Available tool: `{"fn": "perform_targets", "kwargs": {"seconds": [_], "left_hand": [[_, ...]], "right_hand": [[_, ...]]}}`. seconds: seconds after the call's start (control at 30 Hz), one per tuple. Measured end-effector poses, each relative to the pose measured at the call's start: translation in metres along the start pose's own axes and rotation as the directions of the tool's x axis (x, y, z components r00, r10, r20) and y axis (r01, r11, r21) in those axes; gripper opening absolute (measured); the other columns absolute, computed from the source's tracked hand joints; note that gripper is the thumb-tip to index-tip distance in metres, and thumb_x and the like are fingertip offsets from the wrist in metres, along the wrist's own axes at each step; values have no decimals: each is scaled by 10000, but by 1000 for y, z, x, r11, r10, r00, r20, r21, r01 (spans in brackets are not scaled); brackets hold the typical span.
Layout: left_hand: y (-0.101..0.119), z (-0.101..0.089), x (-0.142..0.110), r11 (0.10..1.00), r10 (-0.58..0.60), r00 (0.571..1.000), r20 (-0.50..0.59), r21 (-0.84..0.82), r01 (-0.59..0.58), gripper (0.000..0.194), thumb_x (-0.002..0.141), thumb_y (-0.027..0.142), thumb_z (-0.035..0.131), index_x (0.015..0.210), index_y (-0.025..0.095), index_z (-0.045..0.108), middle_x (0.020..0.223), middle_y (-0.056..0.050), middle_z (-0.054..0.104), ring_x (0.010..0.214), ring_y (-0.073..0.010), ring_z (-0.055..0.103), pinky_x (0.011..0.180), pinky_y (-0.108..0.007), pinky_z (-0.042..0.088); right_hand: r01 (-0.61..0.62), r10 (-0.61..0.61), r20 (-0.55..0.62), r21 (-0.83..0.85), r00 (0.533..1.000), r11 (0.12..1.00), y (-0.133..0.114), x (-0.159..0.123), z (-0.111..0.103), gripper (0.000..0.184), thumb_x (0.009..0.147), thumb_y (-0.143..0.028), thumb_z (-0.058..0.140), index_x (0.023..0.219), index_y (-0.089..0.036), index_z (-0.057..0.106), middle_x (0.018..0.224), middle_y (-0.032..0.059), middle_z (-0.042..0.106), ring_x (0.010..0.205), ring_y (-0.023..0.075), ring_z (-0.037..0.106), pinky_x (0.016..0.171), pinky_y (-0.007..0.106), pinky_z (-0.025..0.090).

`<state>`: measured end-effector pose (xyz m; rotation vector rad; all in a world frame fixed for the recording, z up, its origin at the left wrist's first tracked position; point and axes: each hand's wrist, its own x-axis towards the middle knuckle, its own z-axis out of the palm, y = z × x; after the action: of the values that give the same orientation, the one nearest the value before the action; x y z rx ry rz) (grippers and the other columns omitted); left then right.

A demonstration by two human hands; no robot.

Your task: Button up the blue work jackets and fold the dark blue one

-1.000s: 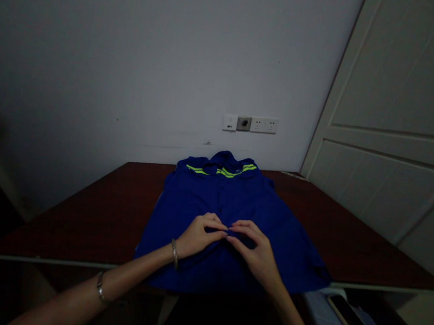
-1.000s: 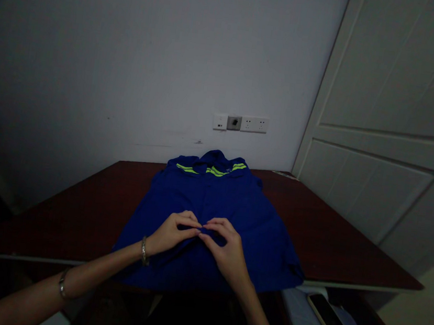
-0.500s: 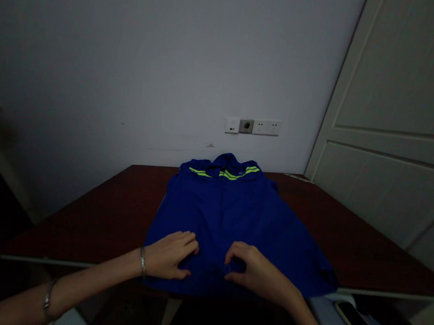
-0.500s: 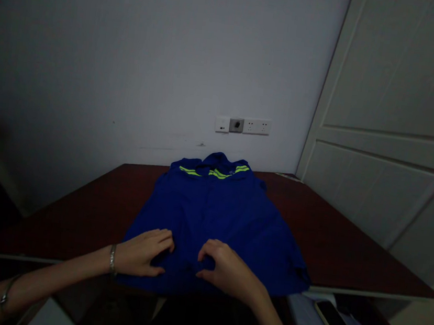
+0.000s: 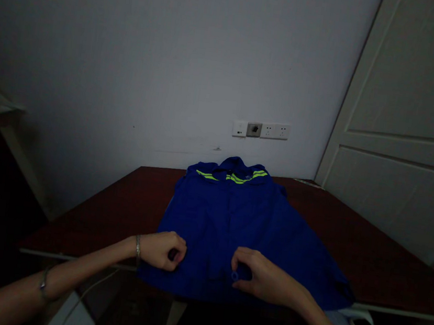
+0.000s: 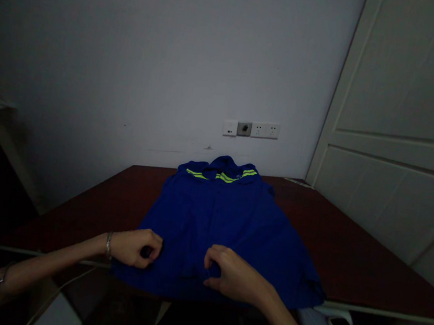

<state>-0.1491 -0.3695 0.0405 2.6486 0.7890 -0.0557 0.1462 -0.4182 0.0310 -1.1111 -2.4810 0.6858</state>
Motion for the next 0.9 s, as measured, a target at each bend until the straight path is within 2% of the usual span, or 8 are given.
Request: {"fn": "perform_targets", "kwargs": {"seconds": [0.2, 0.3, 0.4, 0.5, 0.6, 0.67, 0.77, 0.9], "left_hand": [[-10, -7, -4, 966, -99, 952, 291, -203, 162, 144, 605, 39, 595, 690, 155, 598, 591, 64, 530, 549, -58, 471, 505, -133, 361], [-12, -6, -1, 947, -103, 931, 350, -252, 199, 127, 610, 60, 623, 692, 158, 622, 583, 60, 546, 542, -58, 480, 501, -135, 368], [-20, -10, 3, 869, -72, 914, 399, -425, 254, 75, 657, 168, 651, 731, 158, 644, 599, 34, 590, 562, -79, 524, 525, -155, 409], [-39, -24, 8, 750, -105, 928, 356, -585, 309, 166, 706, 299, 634, 767, 146, 652, 597, 10, 610, 528, -81, 534, 508, -166, 422], [-71, -44, 11, 705, -299, 939, 169, -624, 336, 203, 702, 321, 627, 780, 135, 649, 573, 11, 601, 478, -59, 510, 456, -143, 385], [-97, -55, 12, 668, -484, 875, 19, -637, 384, 189, 687, 291, 614, 775, 125, 637, 569, 17, 590, 456, -55, 498, 426, -142, 370], [-138, -64, 11, 593, -697, 698, -162, -677, 436, 172, 681, 253, 574, 762, 108, 618, 590, 11, 580, 449, -66, 504, 396, -155, 359], [-185, -62, 13, 476, -845, 488, -219, -725, 498, 146, 682, 217, 552, 762, 106, 605, 570, 20, 561, 441, -70, 511, 381, -160, 335]], "right_hand": [[41, -27, 176, -80, 984, 996, 4, 12, -4, 267, 623, -227, 694, 862, -194, 580, 912, 7, 577, 851, 150, 526, 715, 232, 381], [66, -27, 302, -120, 953, 991, 4, 22, -8, 321, 591, -283, 718, 879, -193, 608, 912, 20, 591, 821, 160, 541, 657, 228, 394], [69, -37, 417, -61, 908, 996, 4, 37, -16, 371, 614, -401, 693, 911, -189, 623, 853, 19, 614, 758, 150, 563, 601, 216, 403], [59, -84, 481, 69, 872, 996, 9, 60, -25, 359, 691, -446, 617, 926, -175, 626, 776, 12, 633, 681, 123, 581, 561, 195, 406], [104, -151, 423, 133, 893, 986, 17, 89, -31, 308, 740, -409, 580, 905, -154, 628, 765, 21, 640, 685, 120, 593, 577, 191, 417], [147, -177, 335, 112, 926, 983, 24, 111, -33, 261, 766, -361, 555, 898, -148, 627, 791, 31, 641, 709, 122, 594, 612, 200, 427], [219, -212, 164, -25, 963, 975, 34, 144, -32, 212, 785, -289, 522, 916, -156, 623, 879, 48, 629, 790, 140, 584, 692, 231, 433], [247, -255, -4, -242, 967, 938, 51, 185, -25, 241, 808, -276, 490, 986, -152, 594, 1005, 86, 583, 916, 176, 550, 806, 286, 417]]}}
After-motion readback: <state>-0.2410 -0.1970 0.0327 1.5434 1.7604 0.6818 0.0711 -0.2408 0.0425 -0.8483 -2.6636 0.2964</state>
